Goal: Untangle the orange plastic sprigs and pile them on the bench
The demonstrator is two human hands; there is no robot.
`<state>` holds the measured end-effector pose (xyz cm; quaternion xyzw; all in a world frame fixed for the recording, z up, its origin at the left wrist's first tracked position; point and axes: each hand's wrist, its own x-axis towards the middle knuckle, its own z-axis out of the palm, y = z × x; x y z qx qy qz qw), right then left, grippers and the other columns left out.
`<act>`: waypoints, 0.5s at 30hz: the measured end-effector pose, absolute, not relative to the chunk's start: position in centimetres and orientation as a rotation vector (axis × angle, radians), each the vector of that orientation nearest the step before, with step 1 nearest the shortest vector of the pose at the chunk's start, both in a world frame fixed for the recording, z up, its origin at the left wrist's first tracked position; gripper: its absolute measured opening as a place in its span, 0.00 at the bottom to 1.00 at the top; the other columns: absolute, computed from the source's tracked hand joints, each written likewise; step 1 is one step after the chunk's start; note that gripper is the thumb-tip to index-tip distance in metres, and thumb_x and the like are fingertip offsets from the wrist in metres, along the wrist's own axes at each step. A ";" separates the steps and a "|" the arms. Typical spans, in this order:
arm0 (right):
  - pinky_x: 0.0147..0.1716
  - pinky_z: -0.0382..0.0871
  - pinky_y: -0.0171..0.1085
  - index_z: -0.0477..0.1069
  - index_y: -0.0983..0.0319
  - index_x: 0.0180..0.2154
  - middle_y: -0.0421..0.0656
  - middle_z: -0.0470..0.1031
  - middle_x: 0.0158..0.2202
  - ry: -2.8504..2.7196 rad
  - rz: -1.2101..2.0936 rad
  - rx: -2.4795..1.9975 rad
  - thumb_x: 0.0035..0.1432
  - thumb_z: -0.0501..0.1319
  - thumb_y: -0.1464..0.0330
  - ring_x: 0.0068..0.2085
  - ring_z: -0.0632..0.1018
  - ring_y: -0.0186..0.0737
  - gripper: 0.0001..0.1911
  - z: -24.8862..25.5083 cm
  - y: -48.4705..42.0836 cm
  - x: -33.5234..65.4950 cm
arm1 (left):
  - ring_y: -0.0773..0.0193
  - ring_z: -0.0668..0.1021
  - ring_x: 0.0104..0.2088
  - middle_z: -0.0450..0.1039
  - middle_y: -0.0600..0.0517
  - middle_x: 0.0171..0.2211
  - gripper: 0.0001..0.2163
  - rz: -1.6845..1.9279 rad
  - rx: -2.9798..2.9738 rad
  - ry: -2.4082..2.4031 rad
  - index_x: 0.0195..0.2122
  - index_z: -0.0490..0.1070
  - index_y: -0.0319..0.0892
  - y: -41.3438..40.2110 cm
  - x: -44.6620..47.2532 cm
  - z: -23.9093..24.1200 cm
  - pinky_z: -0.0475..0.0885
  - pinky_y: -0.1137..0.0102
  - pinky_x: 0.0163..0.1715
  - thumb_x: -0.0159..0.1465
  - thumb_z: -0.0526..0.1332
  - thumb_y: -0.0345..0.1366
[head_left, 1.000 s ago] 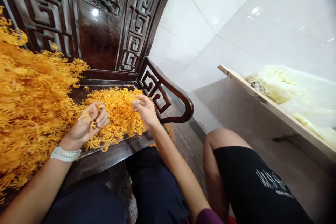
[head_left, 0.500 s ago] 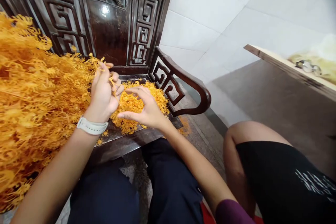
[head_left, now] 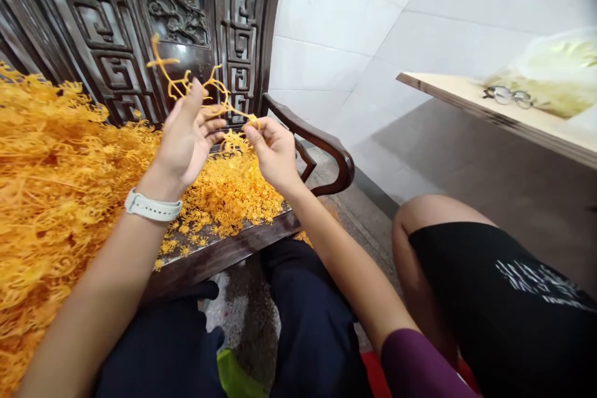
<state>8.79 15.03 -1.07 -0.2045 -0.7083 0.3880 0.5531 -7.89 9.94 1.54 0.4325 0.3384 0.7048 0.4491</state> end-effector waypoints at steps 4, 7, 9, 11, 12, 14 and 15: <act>0.31 0.62 0.36 0.71 0.59 0.37 0.37 0.69 0.30 -1.586 0.914 -0.518 0.64 0.68 0.51 0.30 0.67 0.32 0.19 0.2 14.8 10.4 | 0.63 0.80 0.39 0.81 0.47 0.40 0.23 1.519 1.453 1.012 0.44 0.80 0.41 8.8 -7.0 -0.2 0.74 0.67 0.41 0.64 0.69 0.59; 0.33 0.64 0.37 0.71 0.59 0.35 0.38 0.71 0.32 -1.547 0.974 -0.526 0.64 0.69 0.53 0.32 0.69 0.32 0.17 0.1 13.7 11.5 | 0.64 0.77 0.34 0.80 0.49 0.34 0.19 1.467 1.705 1.128 0.39 0.81 0.40 8.5 -6.1 -0.2 0.72 0.69 0.36 0.63 0.72 0.54; 0.31 0.63 0.36 0.70 0.59 0.35 0.38 0.71 0.32 -1.503 1.074 -0.534 0.62 0.71 0.54 0.31 0.68 0.31 0.18 -0.4 13.1 12.1 | 0.66 0.75 0.31 0.79 0.50 0.31 0.17 1.489 1.779 1.164 0.36 0.81 0.40 8.7 -5.6 0.3 0.70 0.69 0.33 0.65 0.71 0.52; 0.28 0.61 0.36 0.69 0.59 0.35 0.38 0.71 0.32 -1.448 1.170 -0.563 0.60 0.72 0.53 0.28 0.66 0.31 0.19 -1.1 12.7 12.6 | 0.66 0.75 0.31 0.79 0.50 0.31 0.17 1.484 1.795 1.156 0.35 0.82 0.40 8.9 -5.5 0.7 0.70 0.69 0.34 0.65 0.71 0.51; 0.27 0.60 0.36 0.69 0.58 0.34 0.38 0.71 0.31 -1.416 1.206 -0.581 0.60 0.72 0.53 0.28 0.65 0.30 0.19 -1.4 12.6 12.8 | 0.66 0.75 0.31 0.80 0.49 0.32 0.16 1.463 1.776 1.142 0.36 0.83 0.40 8.9 -5.4 0.7 0.71 0.70 0.34 0.64 0.72 0.50; 0.27 0.60 0.36 0.68 0.58 0.35 0.38 0.71 0.31 -1.339 1.261 -0.600 0.58 0.73 0.52 0.27 0.66 0.30 0.21 -2.0 12.5 13.0 | 0.66 0.77 0.32 0.81 0.48 0.34 0.17 1.372 1.709 1.116 0.40 0.84 0.39 8.7 -5.5 0.5 0.73 0.70 0.35 0.61 0.75 0.49; 0.27 0.61 0.36 0.68 0.58 0.35 0.38 0.71 0.31 -1.302 1.286 -0.601 0.58 0.73 0.52 0.28 0.66 0.31 0.21 -2.3 12.6 13.1 | 0.65 0.78 0.32 0.81 0.48 0.34 0.18 1.309 1.678 1.110 0.43 0.83 0.40 8.5 -5.5 0.2 0.74 0.69 0.35 0.60 0.76 0.48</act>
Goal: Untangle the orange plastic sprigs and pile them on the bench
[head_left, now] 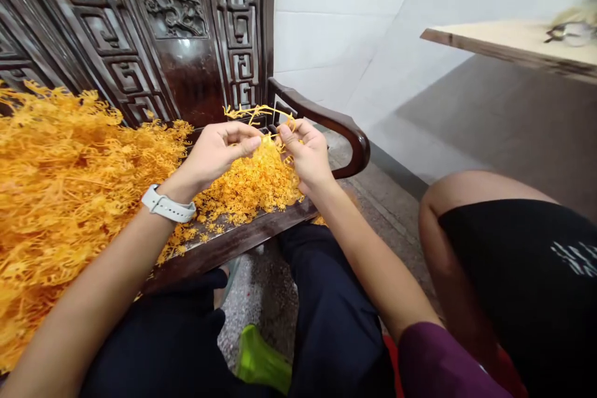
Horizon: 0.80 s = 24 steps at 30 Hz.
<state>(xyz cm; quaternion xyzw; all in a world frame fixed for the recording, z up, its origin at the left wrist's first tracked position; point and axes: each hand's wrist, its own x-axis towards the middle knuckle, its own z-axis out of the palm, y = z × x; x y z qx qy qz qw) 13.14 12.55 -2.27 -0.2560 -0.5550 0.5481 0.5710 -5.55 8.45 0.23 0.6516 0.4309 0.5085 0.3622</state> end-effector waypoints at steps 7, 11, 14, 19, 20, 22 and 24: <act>0.29 0.64 0.35 0.67 0.56 0.36 0.36 0.68 0.30 -1.128 1.395 -0.595 0.59 0.73 0.53 0.28 0.66 0.31 0.20 -3.3 13.6 14.6 | 0.69 0.75 0.26 0.81 0.49 0.34 0.20 1.237 1.625 1.248 0.41 0.82 0.42 7.2 -6.8 -3.0 0.69 0.73 0.25 0.52 0.81 0.46; 0.33 0.68 0.36 0.68 0.57 0.36 0.36 0.67 0.30 -1.107 1.403 -0.614 0.58 0.73 0.57 0.31 0.68 0.32 0.17 -4.0 14.2 15.3 | 0.72 0.69 0.21 0.74 0.53 0.25 0.18 1.398 1.387 1.153 0.36 0.80 0.41 7.9 -8.5 -4.4 0.63 0.74 0.20 0.55 0.79 0.48; 0.34 0.70 0.35 0.69 0.58 0.35 0.37 0.68 0.31 -1.121 1.393 -0.660 0.60 0.71 0.59 0.32 0.70 0.33 0.14 -4.4 14.1 15.4 | 0.70 0.70 0.22 0.73 0.53 0.24 0.17 1.415 1.417 1.121 0.35 0.79 0.42 8.3 -9.4 -5.2 0.66 0.73 0.23 0.57 0.78 0.49; 0.30 0.72 0.36 0.67 0.57 0.36 0.37 0.66 0.30 -1.077 1.439 -0.790 0.64 0.68 0.61 0.28 0.69 0.31 0.11 -4.5 13.7 15.2 | 0.66 0.71 0.25 0.71 0.53 0.24 0.15 1.250 1.690 1.158 0.30 0.74 0.42 8.7 -9.0 -7.3 0.65 0.69 0.27 0.63 0.72 0.47; 0.28 0.71 0.35 0.67 0.57 0.36 0.36 0.66 0.29 -1.057 1.446 -0.826 0.65 0.67 0.62 0.26 0.68 0.31 0.11 -4.5 13.7 15.1 | 0.65 0.71 0.26 0.70 0.53 0.24 0.15 1.182 1.770 1.152 0.28 0.73 0.42 8.7 -8.7 -7.7 0.65 0.69 0.29 0.65 0.70 0.46; 0.24 0.67 0.33 0.67 0.57 0.36 0.36 0.66 0.28 -1.022 1.424 -0.885 0.66 0.66 0.62 0.24 0.66 0.29 0.10 -4.5 13.9 15.0 | 0.65 0.69 0.27 0.68 0.53 0.24 0.17 1.058 1.891 1.143 0.25 0.69 0.42 8.9 -8.2 -8.1 0.63 0.67 0.30 0.69 0.65 0.45; 0.22 0.65 0.31 0.66 0.57 0.36 0.35 0.65 0.27 -0.992 1.370 -0.911 0.66 0.65 0.64 0.23 0.64 0.28 0.10 -4.6 14.3 14.9 | 0.64 0.68 0.27 0.67 0.53 0.24 0.18 1.004 1.948 1.155 0.24 0.67 0.42 9.0 -7.9 -8.1 0.62 0.67 0.31 0.71 0.61 0.44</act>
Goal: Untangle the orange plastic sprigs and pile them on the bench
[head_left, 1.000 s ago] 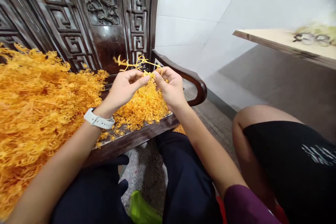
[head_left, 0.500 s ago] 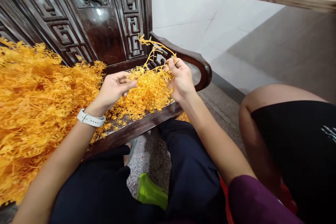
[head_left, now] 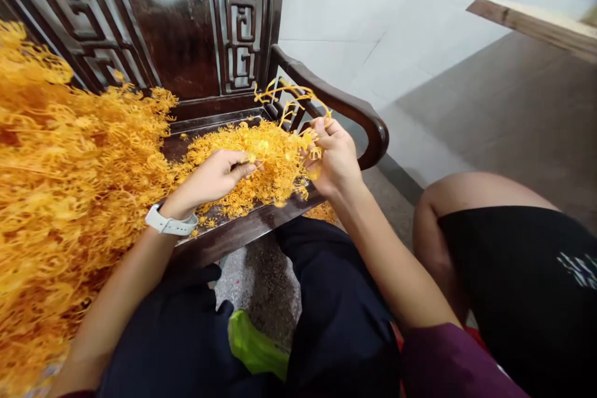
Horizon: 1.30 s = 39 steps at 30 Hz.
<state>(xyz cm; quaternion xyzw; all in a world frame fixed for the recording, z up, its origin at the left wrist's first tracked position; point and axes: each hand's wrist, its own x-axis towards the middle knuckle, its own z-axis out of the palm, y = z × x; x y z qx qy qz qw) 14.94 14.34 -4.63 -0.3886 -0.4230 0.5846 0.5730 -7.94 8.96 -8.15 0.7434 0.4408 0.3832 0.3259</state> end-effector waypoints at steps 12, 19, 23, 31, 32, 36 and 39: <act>0.24 0.65 0.34 0.63 0.57 0.36 0.34 0.63 0.27 -0.921 1.432 -0.938 0.61 0.67 0.66 0.23 0.65 0.28 0.12 -5.1 15.4 14.3 | 0.62 0.76 0.27 0.78 0.52 0.26 0.12 1.012 2.067 1.231 0.29 0.76 0.43 8.0 -9.0 -7.8 0.65 0.66 0.32 0.70 0.60 0.39; 0.23 0.62 0.29 0.56 0.57 0.33 0.31 0.58 0.26 -0.887 1.085 -0.821 0.64 0.68 0.67 0.22 0.62 0.25 0.19 -4.5 17.1 16.5 | 0.60 0.80 0.31 0.83 0.50 0.33 0.14 0.932 1.867 1.146 0.38 0.83 0.44 7.5 -13.0 -11.1 0.70 0.68 0.33 0.70 0.64 0.48; 0.22 0.61 0.30 0.57 0.57 0.33 0.31 0.61 0.27 -1.062 1.193 -0.876 0.63 0.71 0.57 0.22 0.64 0.25 0.23 -5.8 16.1 15.6 | 0.57 0.80 0.41 0.83 0.45 0.43 0.14 1.230 1.781 1.429 0.44 0.84 0.42 9.4 -13.0 -13.8 0.73 0.63 0.45 0.69 0.65 0.47; 0.23 0.67 0.33 0.62 0.56 0.35 0.35 0.64 0.30 -1.331 1.189 -0.795 0.63 0.71 0.54 0.25 0.66 0.28 0.20 -5.8 13.1 12.0 | 0.54 0.79 0.56 0.76 0.39 0.59 0.28 1.426 1.547 1.134 0.62 0.74 0.44 8.9 -11.3 -15.2 0.74 0.58 0.59 0.73 0.56 0.60; 0.23 0.67 0.34 0.62 0.55 0.35 0.35 0.65 0.31 -1.356 1.181 -0.797 0.63 0.70 0.54 0.25 0.66 0.29 0.20 -6.0 12.8 11.7 | 0.55 0.81 0.51 0.76 0.38 0.58 0.32 1.416 1.452 0.997 0.64 0.72 0.45 8.5 -11.1 -14.9 0.78 0.61 0.52 0.70 0.57 0.63; 0.25 0.67 0.34 0.62 0.55 0.36 0.37 0.67 0.35 -1.450 1.141 -0.788 0.64 0.69 0.53 0.26 0.68 0.29 0.19 -6.6 12.0 10.3 | 0.60 0.83 0.35 0.82 0.40 0.45 0.36 1.288 1.259 0.747 0.62 0.72 0.43 7.7 -10.1 -14.3 0.80 0.66 0.38 0.60 0.71 0.62; 0.26 0.68 0.35 0.63 0.55 0.36 0.37 0.67 0.34 -1.479 1.148 -0.786 0.64 0.68 0.53 0.27 0.68 0.30 0.19 -6.9 12.1 10.1 | 0.64 0.81 0.30 0.83 0.43 0.37 0.26 1.331 1.194 0.832 0.51 0.78 0.38 8.0 -9.5 -14.8 0.79 0.68 0.34 0.60 0.75 0.52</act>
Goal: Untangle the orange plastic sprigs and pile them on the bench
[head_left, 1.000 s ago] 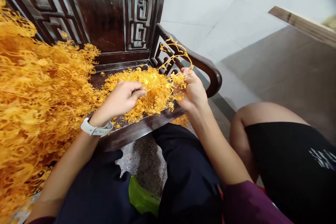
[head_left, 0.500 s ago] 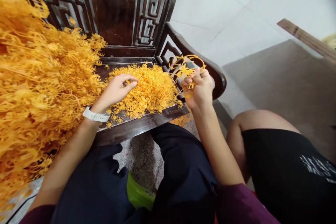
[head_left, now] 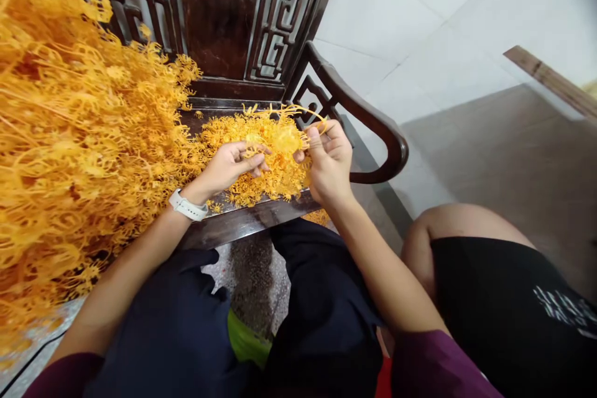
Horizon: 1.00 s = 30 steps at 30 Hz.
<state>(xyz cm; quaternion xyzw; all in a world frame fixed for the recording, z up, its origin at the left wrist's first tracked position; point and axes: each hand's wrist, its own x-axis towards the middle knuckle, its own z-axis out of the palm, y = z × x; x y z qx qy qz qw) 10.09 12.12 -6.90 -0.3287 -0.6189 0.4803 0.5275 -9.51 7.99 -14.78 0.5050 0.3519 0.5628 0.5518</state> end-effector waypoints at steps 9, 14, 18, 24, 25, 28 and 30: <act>0.25 0.66 0.32 0.63 0.56 0.36 0.33 0.61 0.28 -1.208 1.354 -0.995 0.62 0.69 0.60 0.23 0.64 0.27 0.15 -7.6 14.5 12.2 | 0.67 0.76 0.23 0.79 0.48 0.26 0.21 1.430 1.109 0.792 0.39 0.77 0.38 8.9 -9.1 -16.2 0.72 0.71 0.27 0.61 0.75 0.53; 0.25 0.65 0.32 0.62 0.56 0.35 0.34 0.63 0.29 -1.272 1.341 -0.852 0.60 0.72 0.56 0.24 0.63 0.27 0.20 -6.7 11.7 11.4 | 0.70 0.74 0.22 0.75 0.53 0.26 0.12 1.600 0.803 0.793 0.33 0.70 0.42 8.6 -8.1 -15.7 0.69 0.72 0.25 0.64 0.71 0.40; 0.24 0.63 0.32 0.64 0.56 0.35 0.35 0.64 0.28 -1.321 1.328 -0.749 0.60 0.73 0.58 0.27 0.65 0.30 0.19 -5.6 8.5 10.2 | 0.71 0.71 0.21 0.72 0.55 0.25 0.08 1.630 0.662 0.759 0.35 0.67 0.43 8.3 -8.1 -15.7 0.67 0.74 0.24 0.63 0.67 0.34; 0.22 0.62 0.30 0.66 0.57 0.34 0.34 0.66 0.26 -1.353 1.242 -0.719 0.60 0.74 0.58 0.26 0.66 0.29 0.18 -5.2 7.9 10.6 | 0.73 0.56 0.15 0.57 0.61 0.17 0.09 1.532 0.734 0.727 0.34 0.67 0.42 7.5 -8.3 -15.2 0.53 0.75 0.18 0.56 0.66 0.37; 0.22 0.62 0.29 0.66 0.57 0.34 0.34 0.66 0.26 -1.352 1.238 -0.715 0.61 0.73 0.59 0.25 0.66 0.29 0.17 -5.2 8.1 10.8 | 0.73 0.55 0.15 0.56 0.62 0.17 0.09 1.519 0.763 0.736 0.33 0.66 0.43 7.4 -8.2 -15.1 0.52 0.75 0.18 0.56 0.66 0.37; 0.22 0.61 0.28 0.67 0.58 0.34 0.34 0.67 0.25 -1.362 1.208 -0.697 0.64 0.72 0.61 0.25 0.67 0.28 0.15 -5.1 8.2 11.4 | 0.72 0.57 0.16 0.57 0.61 0.17 0.09 1.504 0.860 0.807 0.31 0.64 0.44 7.3 -7.9 -14.8 0.51 0.75 0.18 0.56 0.65 0.38; 0.22 0.61 0.28 0.68 0.58 0.34 0.35 0.68 0.25 -1.369 1.189 -0.691 0.65 0.71 0.62 0.25 0.68 0.28 0.14 -5.0 8.2 11.5 | 0.71 0.57 0.16 0.57 0.60 0.17 0.09 1.517 0.935 0.885 0.30 0.62 0.44 7.3 -7.6 -14.9 0.50 0.74 0.19 0.57 0.64 0.38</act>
